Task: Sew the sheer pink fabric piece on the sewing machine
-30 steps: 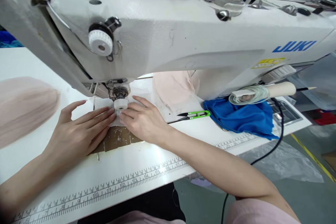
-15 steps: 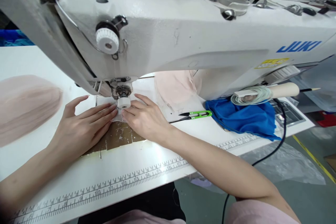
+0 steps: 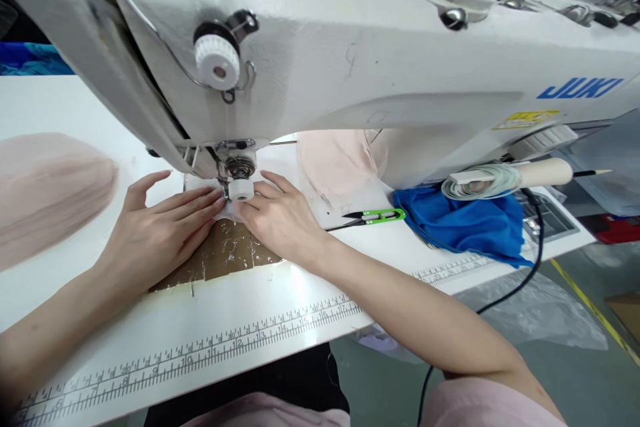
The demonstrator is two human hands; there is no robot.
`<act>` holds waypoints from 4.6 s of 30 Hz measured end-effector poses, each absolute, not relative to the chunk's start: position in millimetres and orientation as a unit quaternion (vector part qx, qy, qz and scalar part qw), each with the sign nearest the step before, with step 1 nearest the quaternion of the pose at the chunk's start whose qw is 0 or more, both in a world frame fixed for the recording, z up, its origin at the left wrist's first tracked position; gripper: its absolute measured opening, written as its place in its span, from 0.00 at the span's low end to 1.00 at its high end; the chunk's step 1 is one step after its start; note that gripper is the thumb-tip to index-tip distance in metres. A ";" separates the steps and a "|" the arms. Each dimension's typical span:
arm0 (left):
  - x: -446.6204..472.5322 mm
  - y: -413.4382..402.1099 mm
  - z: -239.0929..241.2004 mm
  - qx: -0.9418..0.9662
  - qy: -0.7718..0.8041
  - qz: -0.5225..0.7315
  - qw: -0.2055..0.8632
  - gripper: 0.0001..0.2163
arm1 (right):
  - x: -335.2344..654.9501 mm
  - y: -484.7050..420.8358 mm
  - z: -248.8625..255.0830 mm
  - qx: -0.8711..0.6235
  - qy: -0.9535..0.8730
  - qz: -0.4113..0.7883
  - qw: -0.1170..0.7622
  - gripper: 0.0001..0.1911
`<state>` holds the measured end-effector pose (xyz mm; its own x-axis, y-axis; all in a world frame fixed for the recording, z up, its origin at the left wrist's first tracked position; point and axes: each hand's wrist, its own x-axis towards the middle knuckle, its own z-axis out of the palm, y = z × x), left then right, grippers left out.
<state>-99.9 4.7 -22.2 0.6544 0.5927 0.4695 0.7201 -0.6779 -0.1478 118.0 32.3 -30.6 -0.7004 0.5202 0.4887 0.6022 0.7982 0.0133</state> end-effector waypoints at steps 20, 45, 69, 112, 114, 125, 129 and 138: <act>-99.2 5.2 -23.3 -0.873 -0.420 -0.175 0.176 0.16 | 119.4 35.4 -30.3 -0.305 -0.922 -0.097 0.217 0.12; -105.0 0.3 -8.1 -0.900 -0.387 -0.195 -0.051 0.13 | 116.2 14.4 -17.5 -0.294 -0.915 -0.073 0.265 0.17; -87.5 -19.0 -23.9 -0.897 -0.399 -0.152 0.112 0.22 | 122.8 26.1 -22.1 -0.329 -0.920 -0.061 0.205 0.15; -106.8 -19.6 -9.7 -0.929 -0.300 -0.184 0.110 0.19 | 132.8 17.6 -19.6 -0.178 -0.943 -0.031 0.279 0.26; -105.8 -19.2 -10.1 -0.926 -0.296 -0.203 0.115 0.14 | 132.8 16.5 -20.2 -0.181 -0.946 -0.045 0.266 0.28; -103.9 -16.6 -19.1 -0.921 -0.342 -0.167 0.082 0.23 | 129.0 17.0 -22.8 -0.154 -0.926 -0.112 0.326 0.11; -105.1 -15.3 -19.7 -0.920 -0.357 -0.148 0.069 0.21 | 130.5 19.6 -20.7 -0.131 -0.927 -0.104 0.336 0.09; -100.0 -19.7 -16.8 -0.920 -0.324 -0.147 0.163 0.18 | 130.5 20.1 -21.2 -0.122 -0.933 -0.097 0.324 0.10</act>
<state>-100.0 -19.7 -16.8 0.7464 0.5486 0.3767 0.6445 -0.7369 -0.2039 130.5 20.1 -21.2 -0.7600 0.1641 0.6289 0.2903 0.9514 0.1024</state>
